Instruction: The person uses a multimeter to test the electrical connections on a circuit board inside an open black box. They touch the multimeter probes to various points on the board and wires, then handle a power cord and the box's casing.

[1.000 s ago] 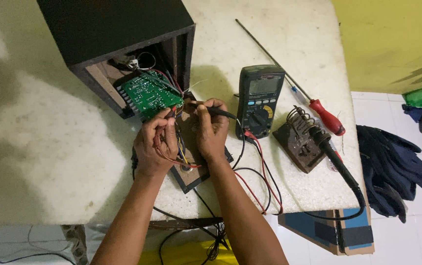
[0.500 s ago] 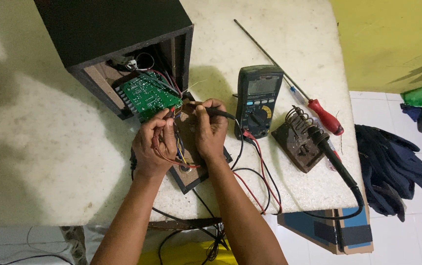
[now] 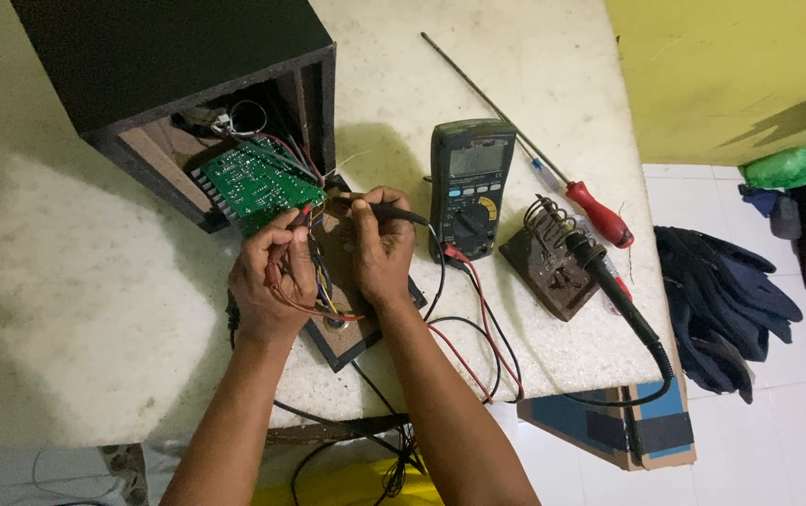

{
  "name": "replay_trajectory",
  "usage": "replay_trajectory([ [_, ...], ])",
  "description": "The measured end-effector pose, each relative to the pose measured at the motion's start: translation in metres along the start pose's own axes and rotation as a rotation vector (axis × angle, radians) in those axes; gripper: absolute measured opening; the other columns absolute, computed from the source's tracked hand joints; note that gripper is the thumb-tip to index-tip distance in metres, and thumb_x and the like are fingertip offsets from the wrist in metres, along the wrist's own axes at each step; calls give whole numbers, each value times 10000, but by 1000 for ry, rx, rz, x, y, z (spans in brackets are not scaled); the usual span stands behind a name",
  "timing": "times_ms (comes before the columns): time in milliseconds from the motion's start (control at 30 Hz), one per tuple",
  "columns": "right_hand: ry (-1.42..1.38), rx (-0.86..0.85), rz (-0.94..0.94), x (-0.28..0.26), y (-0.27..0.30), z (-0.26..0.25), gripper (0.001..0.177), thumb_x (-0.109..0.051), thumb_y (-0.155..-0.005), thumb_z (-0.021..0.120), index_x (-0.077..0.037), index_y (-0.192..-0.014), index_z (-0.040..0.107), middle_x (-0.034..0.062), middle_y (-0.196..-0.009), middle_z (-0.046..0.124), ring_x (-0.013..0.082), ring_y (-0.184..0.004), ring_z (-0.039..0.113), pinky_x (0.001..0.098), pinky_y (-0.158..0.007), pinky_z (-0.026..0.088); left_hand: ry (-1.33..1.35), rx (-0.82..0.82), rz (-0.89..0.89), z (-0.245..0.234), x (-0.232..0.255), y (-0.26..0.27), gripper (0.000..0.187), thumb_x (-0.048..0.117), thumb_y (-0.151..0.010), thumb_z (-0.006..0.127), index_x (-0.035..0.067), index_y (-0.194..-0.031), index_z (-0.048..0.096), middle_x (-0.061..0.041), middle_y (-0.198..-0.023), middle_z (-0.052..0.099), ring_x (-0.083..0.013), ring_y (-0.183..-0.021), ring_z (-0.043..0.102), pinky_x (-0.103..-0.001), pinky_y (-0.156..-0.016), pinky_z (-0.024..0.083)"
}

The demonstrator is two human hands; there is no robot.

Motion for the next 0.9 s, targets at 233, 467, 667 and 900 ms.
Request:
replay_trajectory([
  [233,-32,15,3,8,1,-6,126,-149,-1008,662,-69,-1040,570,78,-830,664,165,-835,642,345,-787,502,-29,33,19,-2,0,0,102,79,-1027,680,19,-1038,598,-120,-1019,759,-259,-828,763,-300,-684,600],
  [467,-40,-62,-1,-10,4,12,106,-166,-1047,606,-88,-1080,544,145,-953,730,174,-877,679,355,-803,514,33,42,-31,2,-8,5,91,74,-1044,638,20,-1067,569,-134,-1108,762,-266,-908,773,-316,-735,613],
  [667,19,-75,-54,-15,3,15,116,-154,-1040,630,-63,-1061,561,170,-965,726,209,-913,683,374,-828,521,64,14,-24,4,-7,5,112,64,-1045,640,17,-1025,541,-167,-1118,758,-301,-931,770,-345,-755,618],
  [900,73,-88,-78,-17,5,15,112,-147,-1058,603,-43,-1073,563,211,-992,724,251,-963,695,425,-867,535,29,-12,-62,9,-12,6,118,91,-1035,671,53,-1055,562,-122,-1135,766,-288,-949,764,-351,-779,615],
])
Point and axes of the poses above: each hand's wrist, its own y-axis away from the middle knuckle, its own z-axis out of the palm, x = y × z, the point moved 8 cm from there along -y, towards the middle knuckle
